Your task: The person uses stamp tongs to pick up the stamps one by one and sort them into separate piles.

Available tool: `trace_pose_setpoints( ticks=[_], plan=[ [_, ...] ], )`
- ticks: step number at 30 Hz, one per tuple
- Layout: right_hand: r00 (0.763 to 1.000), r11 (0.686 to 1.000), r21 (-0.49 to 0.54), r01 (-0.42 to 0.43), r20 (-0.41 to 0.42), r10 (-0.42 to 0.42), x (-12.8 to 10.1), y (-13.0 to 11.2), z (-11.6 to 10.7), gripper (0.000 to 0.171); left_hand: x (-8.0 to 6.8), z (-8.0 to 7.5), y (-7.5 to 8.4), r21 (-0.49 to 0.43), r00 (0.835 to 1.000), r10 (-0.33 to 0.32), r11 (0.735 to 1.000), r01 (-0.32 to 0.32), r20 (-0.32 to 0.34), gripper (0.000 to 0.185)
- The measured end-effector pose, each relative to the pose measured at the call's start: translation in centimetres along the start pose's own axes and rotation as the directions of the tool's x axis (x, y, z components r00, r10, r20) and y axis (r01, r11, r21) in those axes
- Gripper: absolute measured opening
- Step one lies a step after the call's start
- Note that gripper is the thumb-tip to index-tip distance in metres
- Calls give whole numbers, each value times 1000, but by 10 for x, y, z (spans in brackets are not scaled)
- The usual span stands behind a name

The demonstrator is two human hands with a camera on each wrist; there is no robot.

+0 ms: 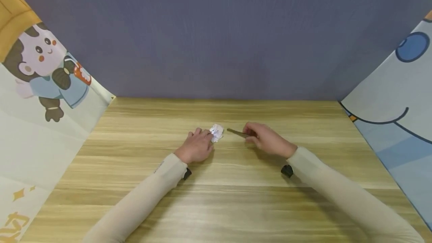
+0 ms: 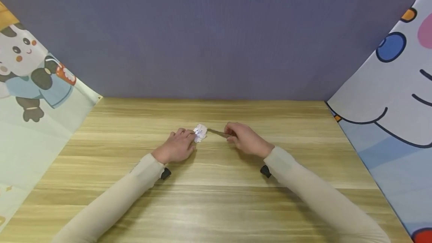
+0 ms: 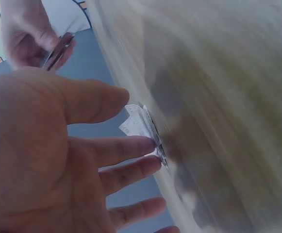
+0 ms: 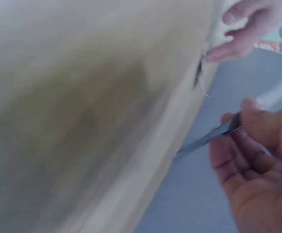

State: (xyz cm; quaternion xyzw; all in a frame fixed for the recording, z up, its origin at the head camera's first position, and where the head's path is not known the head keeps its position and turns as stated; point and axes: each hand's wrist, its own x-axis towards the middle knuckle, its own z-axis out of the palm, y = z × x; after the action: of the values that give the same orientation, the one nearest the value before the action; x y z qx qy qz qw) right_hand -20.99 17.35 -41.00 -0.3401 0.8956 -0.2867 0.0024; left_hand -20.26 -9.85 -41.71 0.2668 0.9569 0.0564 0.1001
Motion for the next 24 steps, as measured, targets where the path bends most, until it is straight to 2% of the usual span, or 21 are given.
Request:
trace_pose_setpoints(
  ticks=[4, 10, 15, 24],
  plan=[
    [997, 996, 80, -28, -75, 34, 14, -2, -3, 19, 2, -2, 0, -24, 1000, 6, 1000, -6, -16, 51],
    [986, 985, 165, -54, -147, 78, 30, 2, 1, 10, 3, -1, 4, -93, 999, 37, 995, -34, 33, 54],
    [982, 984, 167, -68, -164, 96, 35, 10, 6, 10, 3, 0, 6, -108, 997, 28, 994, -20, 67, 55],
    [978, 983, 155, -101, -164, 126, 38, 12, 6, 16, 3, 2, 9, -87, 999, 11, 996, -7, 51, 55]
  ],
)
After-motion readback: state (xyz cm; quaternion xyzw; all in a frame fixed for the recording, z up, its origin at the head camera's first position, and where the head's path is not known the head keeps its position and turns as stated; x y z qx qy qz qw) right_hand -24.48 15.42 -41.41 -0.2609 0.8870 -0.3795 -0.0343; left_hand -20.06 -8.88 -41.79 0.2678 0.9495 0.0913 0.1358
